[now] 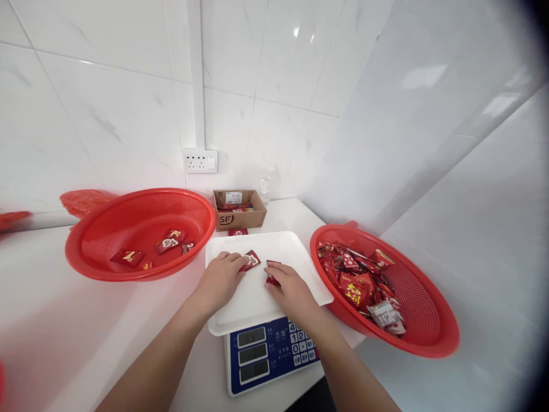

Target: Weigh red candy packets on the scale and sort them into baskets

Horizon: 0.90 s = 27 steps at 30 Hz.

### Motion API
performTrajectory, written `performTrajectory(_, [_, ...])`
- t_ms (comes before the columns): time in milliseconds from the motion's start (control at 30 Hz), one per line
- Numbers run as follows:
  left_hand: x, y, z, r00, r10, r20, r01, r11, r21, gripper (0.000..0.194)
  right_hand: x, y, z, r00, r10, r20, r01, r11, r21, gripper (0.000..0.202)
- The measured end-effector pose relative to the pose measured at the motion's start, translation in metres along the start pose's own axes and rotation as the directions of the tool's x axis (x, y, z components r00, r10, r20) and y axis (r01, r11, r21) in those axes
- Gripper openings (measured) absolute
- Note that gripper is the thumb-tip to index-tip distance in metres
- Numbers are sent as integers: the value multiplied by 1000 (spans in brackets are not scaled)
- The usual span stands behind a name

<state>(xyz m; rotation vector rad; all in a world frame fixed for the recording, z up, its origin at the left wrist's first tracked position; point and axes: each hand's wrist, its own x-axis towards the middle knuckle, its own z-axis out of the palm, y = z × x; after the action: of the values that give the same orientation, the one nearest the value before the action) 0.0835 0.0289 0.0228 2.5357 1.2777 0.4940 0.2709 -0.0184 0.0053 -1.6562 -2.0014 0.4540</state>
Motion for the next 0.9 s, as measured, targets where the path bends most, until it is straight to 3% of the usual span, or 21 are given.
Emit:
performTrajectory(300, [0, 2, -1, 1000, 2, 7, -2, 1000, 0, 21, 3, 11, 1, 988, -149, 28, 151, 985, -78, 44])
performTrajectory(733, [0, 4, 4, 1000, -10, 2, 10, 1000, -8, 24, 5, 3, -4, 991, -128, 26, 130, 979, -156, 43])
performTrajectory(900, [0, 7, 5, 1000, -10, 22, 10, 1000, -7, 24, 8, 1, -2, 989, -144, 18, 145, 985, -94, 42])
